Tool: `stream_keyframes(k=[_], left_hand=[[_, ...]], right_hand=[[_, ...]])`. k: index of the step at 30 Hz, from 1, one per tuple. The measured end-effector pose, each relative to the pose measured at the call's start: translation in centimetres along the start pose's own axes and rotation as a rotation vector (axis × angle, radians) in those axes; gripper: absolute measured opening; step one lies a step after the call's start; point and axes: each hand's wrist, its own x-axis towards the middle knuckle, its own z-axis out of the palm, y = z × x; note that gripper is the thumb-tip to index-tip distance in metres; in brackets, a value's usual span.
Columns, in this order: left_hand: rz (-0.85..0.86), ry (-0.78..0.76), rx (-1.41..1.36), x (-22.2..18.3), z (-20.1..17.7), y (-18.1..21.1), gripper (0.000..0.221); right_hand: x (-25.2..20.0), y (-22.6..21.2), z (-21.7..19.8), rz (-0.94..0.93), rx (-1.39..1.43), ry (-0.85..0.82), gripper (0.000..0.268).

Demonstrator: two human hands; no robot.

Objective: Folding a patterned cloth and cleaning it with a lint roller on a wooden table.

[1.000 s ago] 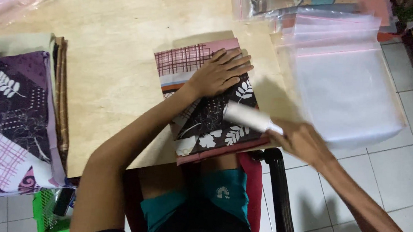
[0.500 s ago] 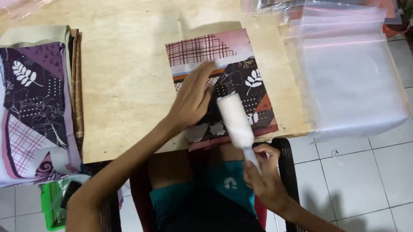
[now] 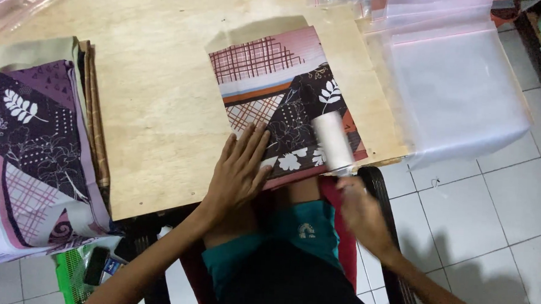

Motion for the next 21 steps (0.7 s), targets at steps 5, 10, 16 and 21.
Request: stream_keyframes(k=[5,10,16,21], left_hand=[[0.051,-0.010,-0.004,0.1,-1.2,0.1,0.080],[0.222,-0.010,0.115,-1.0,1.3,-0.5,0.119],[0.353,0.260,0.019,-0.6,2.9,-1.6,0.054],[0.333,0.246,-0.078,-0.4,2.6,-1.7,0.053]], right_hand=[[0.8,-0.4,-4.4,0.120,-0.081,0.182,0.028],[3.0,-0.7,-6.5,-0.308,-0.579,0.370,0.020],[6.6,-4.8,-4.5,-0.461,-0.743,0.297,0.049],[8.0,-5.3,-3.7,-0.477,-0.766,0.116,0.058]])
